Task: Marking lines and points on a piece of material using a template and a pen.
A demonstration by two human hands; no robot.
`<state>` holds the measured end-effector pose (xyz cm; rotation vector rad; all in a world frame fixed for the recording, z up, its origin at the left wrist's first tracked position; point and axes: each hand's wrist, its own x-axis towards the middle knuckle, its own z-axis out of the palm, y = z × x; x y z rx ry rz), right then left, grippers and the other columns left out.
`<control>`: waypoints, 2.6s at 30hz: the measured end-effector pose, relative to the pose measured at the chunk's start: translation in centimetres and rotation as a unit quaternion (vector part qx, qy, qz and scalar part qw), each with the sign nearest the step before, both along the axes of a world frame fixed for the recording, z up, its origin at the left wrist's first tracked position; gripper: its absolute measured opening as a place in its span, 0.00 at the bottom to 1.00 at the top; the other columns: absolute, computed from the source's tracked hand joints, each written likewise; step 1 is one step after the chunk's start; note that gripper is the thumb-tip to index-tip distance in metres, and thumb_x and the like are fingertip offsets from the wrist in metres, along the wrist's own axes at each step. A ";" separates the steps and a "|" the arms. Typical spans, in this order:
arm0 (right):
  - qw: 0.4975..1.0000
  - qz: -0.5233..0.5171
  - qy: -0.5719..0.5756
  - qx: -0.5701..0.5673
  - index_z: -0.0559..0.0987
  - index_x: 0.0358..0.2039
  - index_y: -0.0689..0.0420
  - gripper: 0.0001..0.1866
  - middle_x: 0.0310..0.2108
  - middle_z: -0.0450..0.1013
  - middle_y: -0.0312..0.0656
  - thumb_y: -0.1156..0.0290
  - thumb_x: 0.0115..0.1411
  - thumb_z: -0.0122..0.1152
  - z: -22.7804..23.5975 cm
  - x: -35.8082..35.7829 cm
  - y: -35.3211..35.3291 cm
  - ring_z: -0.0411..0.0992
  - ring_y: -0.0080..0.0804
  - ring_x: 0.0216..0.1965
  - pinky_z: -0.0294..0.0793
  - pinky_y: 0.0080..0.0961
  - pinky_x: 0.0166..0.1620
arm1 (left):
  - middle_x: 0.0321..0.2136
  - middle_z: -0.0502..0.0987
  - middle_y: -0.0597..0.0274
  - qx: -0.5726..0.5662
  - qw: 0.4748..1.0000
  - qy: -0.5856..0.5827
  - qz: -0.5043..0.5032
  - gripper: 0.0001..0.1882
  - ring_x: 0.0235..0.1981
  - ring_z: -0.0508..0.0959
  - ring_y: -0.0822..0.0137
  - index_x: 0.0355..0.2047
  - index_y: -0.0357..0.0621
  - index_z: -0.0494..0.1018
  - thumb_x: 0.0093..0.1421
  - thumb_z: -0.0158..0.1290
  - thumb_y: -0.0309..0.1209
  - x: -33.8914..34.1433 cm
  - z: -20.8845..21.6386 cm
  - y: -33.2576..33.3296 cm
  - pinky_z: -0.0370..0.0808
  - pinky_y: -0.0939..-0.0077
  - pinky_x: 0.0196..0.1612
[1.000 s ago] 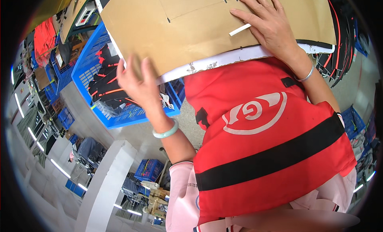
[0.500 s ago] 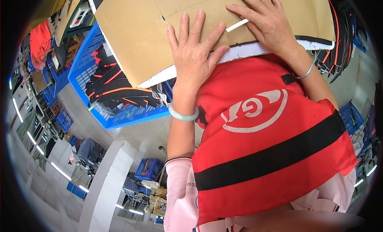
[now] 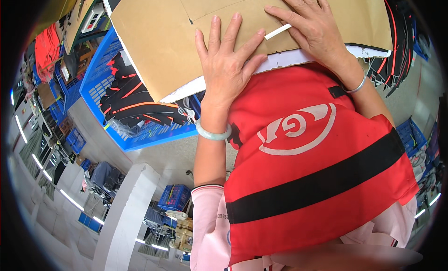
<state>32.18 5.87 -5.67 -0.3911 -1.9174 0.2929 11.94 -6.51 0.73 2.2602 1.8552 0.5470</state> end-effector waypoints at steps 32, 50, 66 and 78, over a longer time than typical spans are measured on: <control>1.000 0.004 0.004 -0.010 0.78 0.56 0.47 0.25 0.63 0.66 0.49 0.69 0.55 0.61 0.3 -0.2 -0.3 0.62 0.55 0.64 0.51 0.60 0.67 | 0.63 0.70 0.61 0.013 1.000 -0.004 -0.017 0.24 0.65 0.63 0.45 0.51 0.73 0.81 0.52 0.65 0.50 -0.4 0.1 0.3 0.51 0.30 0.65; 0.999 0.021 0.014 -0.041 0.79 0.55 0.48 0.25 0.63 0.67 0.49 0.72 0.54 0.61 0.3 -0.4 -0.4 0.62 0.55 0.65 0.52 0.58 0.68 | 0.64 0.69 0.61 0.015 1.000 0.002 -0.011 0.26 0.67 0.62 0.45 0.54 0.71 0.79 0.53 0.64 0.51 -0.4 0.0 0.1 0.51 0.28 0.65; 0.894 -0.080 -0.405 -0.175 0.78 0.56 0.48 0.23 0.64 0.67 0.47 0.71 0.59 0.59 9.0 1.0 -2.2 0.62 0.55 0.65 0.51 0.59 0.68 | 0.65 0.68 0.64 0.028 1.000 -0.007 -0.010 0.25 0.67 0.61 0.49 0.55 0.71 0.79 0.56 0.63 0.50 -0.5 -0.6 -0.1 0.51 0.32 0.66; 0.890 -0.099 -0.403 -0.191 0.79 0.55 0.50 0.21 0.63 0.68 0.49 0.72 0.60 0.59 9.5 0.8 -2.5 0.62 0.56 0.65 0.52 0.57 0.68 | 0.63 0.68 0.53 0.202 0.977 0.023 -0.062 0.25 0.64 0.65 0.49 0.56 0.61 0.77 0.57 0.61 0.45 -0.6 -1.7 1.0 0.53 0.34 0.65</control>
